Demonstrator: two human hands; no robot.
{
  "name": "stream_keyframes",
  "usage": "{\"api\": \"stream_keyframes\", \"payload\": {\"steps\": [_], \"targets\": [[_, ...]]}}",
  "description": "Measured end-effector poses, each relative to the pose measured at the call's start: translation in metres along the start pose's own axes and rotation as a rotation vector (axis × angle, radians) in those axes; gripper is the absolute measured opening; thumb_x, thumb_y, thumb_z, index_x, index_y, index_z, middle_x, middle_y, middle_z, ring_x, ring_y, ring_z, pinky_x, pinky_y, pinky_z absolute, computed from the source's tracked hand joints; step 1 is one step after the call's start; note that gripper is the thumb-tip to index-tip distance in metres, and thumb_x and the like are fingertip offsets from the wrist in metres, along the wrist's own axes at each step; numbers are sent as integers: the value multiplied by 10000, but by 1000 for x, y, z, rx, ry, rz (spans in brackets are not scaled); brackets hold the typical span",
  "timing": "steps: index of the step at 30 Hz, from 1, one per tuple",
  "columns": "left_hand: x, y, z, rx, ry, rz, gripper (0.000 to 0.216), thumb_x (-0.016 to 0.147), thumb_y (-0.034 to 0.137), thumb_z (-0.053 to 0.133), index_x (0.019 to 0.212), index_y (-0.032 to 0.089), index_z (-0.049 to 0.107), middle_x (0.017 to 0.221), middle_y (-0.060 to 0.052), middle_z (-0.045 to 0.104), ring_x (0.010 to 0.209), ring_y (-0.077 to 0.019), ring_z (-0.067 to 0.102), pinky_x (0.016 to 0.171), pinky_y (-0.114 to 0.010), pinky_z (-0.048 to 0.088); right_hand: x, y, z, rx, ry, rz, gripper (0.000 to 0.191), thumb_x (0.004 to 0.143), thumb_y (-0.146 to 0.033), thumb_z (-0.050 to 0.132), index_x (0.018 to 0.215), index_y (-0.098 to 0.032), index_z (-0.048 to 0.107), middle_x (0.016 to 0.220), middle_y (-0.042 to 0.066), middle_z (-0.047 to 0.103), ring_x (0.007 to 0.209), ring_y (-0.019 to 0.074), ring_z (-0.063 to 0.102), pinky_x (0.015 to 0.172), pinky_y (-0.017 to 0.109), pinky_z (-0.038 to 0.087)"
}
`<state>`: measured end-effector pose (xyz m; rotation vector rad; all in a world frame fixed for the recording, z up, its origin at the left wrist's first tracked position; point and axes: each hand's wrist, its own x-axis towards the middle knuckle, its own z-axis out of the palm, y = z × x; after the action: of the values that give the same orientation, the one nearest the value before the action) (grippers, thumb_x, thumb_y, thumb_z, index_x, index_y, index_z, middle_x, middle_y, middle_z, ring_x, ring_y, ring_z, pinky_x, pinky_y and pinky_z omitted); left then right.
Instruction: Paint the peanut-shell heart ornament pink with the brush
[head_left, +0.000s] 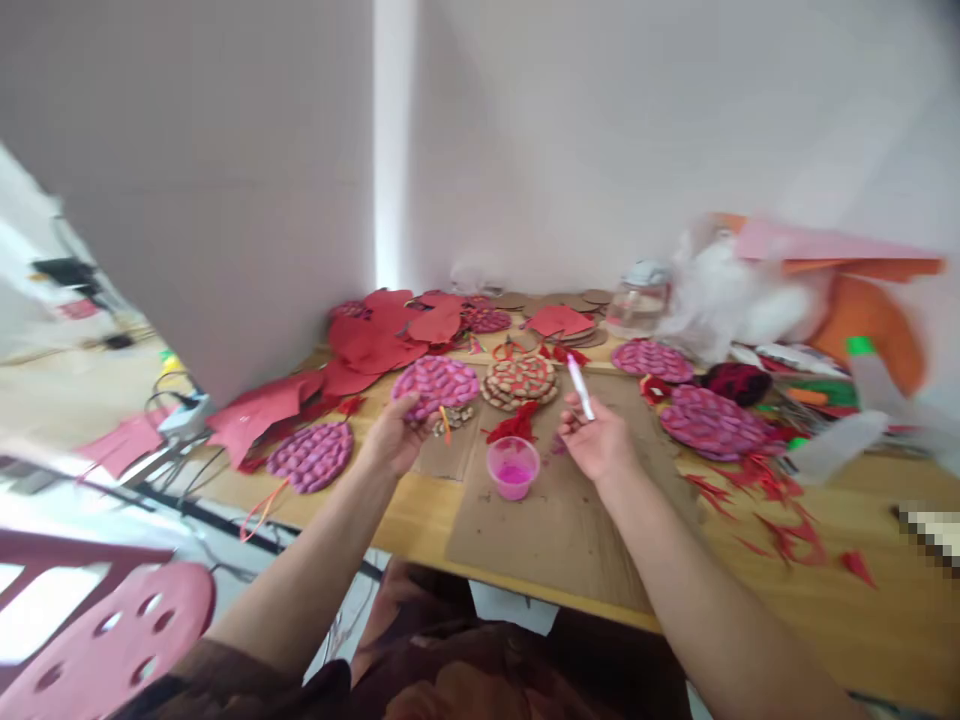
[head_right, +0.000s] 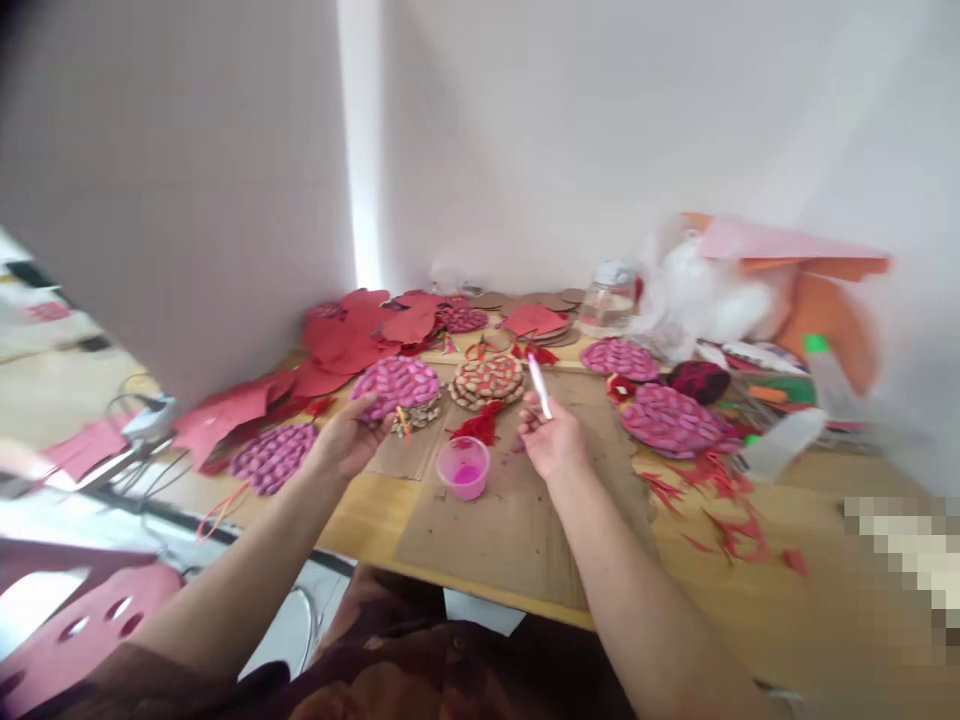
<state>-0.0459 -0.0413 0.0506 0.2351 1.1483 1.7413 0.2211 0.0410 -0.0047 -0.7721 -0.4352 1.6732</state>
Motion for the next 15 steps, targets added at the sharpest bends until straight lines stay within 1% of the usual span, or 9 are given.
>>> {"api": "stream_keyframes", "payload": {"steps": [2,4,6,8,11,15], "targets": [[-8,-7,-9,-10,14,-14,186,941,58,540,778,121,602,633,-33,654,533,-110,661,507,-195,604,-1,-2,2,-34,9,5,210,956,-379,614,970,-171,641,860,-1,665,674,113,594,610,261,506],[-15,-12,-18,-21,19,-21,148,913,55,589,783,123,603,635,-21,653,527,-99,654,528,-195,610,-1,-4,3,-65,16,5,147,916,-343,619,893,-198,620,762,-27,644,592,106,546,542,246,444],[-19,-14,-27,-24,13,-23,97,889,55,625,814,116,620,655,-20,666,519,-93,649,537,-197,611,0,-5,5,-93,24,1,136,910,-340,594,881,-207,605,738,-31,634,572,109,523,529,252,421],[-23,-14,-35,-16,-1,-29,65,889,62,630,839,102,637,685,-45,686,535,-114,669,520,-215,610,1,-6,5,-120,31,-3,138,917,-341,569,883,-210,597,740,-30,626,573,113,514,533,260,408],[-29,-12,-47,-2,-26,-22,44,882,70,656,849,99,649,710,-58,697,537,-131,680,506,-234,610,5,-7,4,-151,43,-16,145,925,-329,535,863,-213,595,741,-23,619,579,122,512,538,272,398],[-37,-4,-66,33,-63,-20,66,860,104,725,834,106,664,703,-52,695,538,-121,676,505,-210,601,10,-6,-2,-182,39,-52,126,907,-323,554,843,-227,605,742,-14,622,583,137,512,540,294,398]]}}
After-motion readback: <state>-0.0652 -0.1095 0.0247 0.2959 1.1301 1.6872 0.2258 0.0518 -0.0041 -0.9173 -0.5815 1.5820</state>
